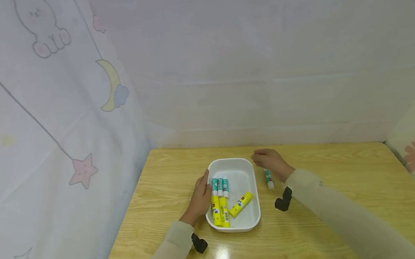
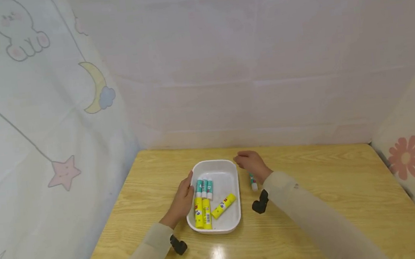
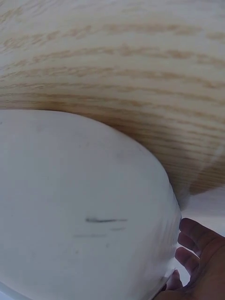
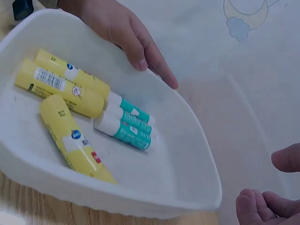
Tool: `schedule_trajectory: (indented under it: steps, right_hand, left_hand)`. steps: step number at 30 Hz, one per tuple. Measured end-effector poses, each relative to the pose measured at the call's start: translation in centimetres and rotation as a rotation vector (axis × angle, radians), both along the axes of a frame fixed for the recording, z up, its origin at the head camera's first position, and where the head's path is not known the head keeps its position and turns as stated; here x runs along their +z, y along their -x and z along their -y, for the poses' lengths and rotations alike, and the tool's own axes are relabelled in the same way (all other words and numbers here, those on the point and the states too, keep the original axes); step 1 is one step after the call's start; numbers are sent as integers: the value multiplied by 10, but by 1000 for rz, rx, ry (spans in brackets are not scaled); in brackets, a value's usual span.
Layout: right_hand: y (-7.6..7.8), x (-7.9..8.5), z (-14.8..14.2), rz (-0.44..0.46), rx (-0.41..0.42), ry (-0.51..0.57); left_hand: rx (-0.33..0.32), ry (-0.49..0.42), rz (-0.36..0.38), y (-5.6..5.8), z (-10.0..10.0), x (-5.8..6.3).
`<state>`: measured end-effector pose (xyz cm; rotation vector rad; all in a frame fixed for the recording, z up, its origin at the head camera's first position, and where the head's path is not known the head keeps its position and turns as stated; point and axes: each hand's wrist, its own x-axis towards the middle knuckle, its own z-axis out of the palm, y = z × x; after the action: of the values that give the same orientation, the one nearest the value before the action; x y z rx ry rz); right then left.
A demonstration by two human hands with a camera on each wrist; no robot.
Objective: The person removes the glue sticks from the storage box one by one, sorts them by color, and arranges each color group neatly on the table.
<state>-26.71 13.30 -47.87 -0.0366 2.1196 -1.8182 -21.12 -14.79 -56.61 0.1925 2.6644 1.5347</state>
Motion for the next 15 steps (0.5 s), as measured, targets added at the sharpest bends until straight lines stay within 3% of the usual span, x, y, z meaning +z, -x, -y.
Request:
schedule_trajectory:
  steps: [8,15]
  right_hand:
    - [-3,-4,32,89,-13,91]
    - [-10,-16,46,130,-1,90]
  left_hand:
    - [0,-4,-6,0,-3,-2]
    - [2,-13,11,-4,-3,-2]
